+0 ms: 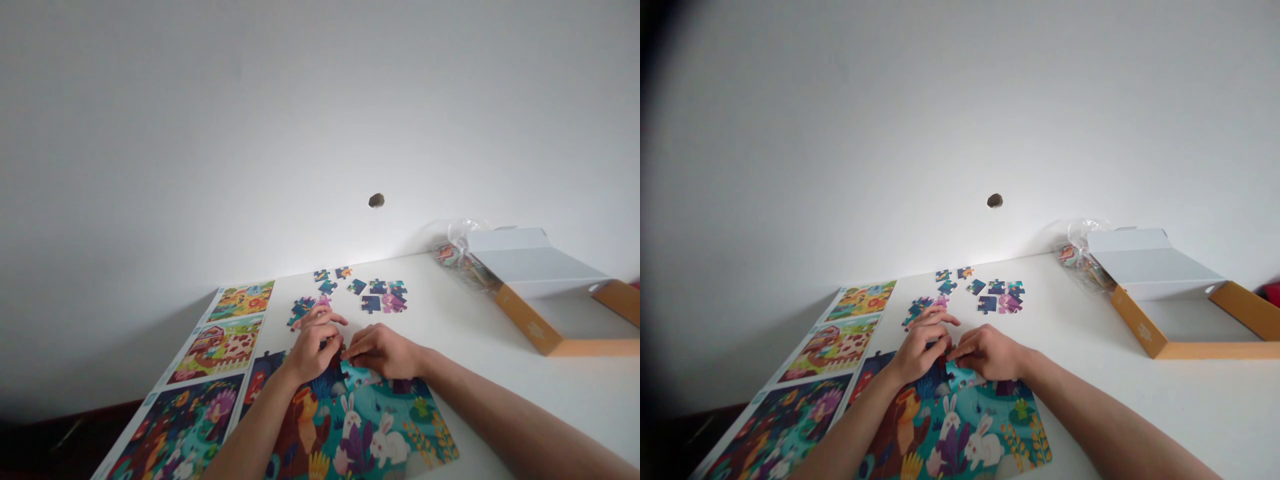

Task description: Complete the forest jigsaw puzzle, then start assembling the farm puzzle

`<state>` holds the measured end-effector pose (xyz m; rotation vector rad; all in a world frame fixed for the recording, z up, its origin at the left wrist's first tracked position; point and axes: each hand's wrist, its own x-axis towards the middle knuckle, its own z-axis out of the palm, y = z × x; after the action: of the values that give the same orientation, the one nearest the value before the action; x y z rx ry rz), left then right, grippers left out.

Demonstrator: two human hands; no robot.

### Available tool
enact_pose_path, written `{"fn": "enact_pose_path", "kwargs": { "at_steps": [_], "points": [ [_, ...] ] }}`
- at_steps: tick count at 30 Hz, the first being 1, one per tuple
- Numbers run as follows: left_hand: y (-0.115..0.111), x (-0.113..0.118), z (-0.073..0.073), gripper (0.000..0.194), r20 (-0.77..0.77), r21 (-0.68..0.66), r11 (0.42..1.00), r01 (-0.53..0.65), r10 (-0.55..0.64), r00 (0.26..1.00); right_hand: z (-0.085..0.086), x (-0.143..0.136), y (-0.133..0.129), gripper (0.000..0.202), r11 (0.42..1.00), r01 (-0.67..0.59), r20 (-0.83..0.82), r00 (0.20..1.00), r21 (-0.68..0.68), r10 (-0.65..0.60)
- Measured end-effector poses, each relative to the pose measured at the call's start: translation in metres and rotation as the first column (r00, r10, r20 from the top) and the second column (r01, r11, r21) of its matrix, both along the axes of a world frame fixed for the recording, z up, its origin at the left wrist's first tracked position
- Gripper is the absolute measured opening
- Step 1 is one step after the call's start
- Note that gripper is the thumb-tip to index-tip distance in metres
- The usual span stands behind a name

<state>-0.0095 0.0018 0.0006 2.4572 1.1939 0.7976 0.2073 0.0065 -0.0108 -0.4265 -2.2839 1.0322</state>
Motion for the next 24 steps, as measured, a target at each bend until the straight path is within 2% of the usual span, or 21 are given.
{"fn": "enact_pose_path", "kwargs": {
  "at_steps": [6, 15, 24],
  "points": [
    [0.0, 0.0, 0.0, 0.027, -0.016, 0.011, 1.0, 0.028, -0.028, 0.999, -0.004, 0.003, 0.002, 0.025, 0.992, 0.029, 0.151, 0.987, 0.122, -0.047],
    [-0.001, 0.0, 0.002, 0.028, -0.025, 0.007, 0.999, 0.038, -0.038, 0.999, 0.006, 0.003, -0.001, 0.023, 0.958, 0.051, 0.256, 0.958, 0.281, -0.126],
    [0.0, 0.0, 0.0, 0.028, -0.026, -0.001, 1.0, 0.031, -0.031, 0.999, 0.005, 0.003, -0.003, 0.023, 0.94, 0.07, 0.316, 0.931, 0.333, -0.182]
  ]
}}
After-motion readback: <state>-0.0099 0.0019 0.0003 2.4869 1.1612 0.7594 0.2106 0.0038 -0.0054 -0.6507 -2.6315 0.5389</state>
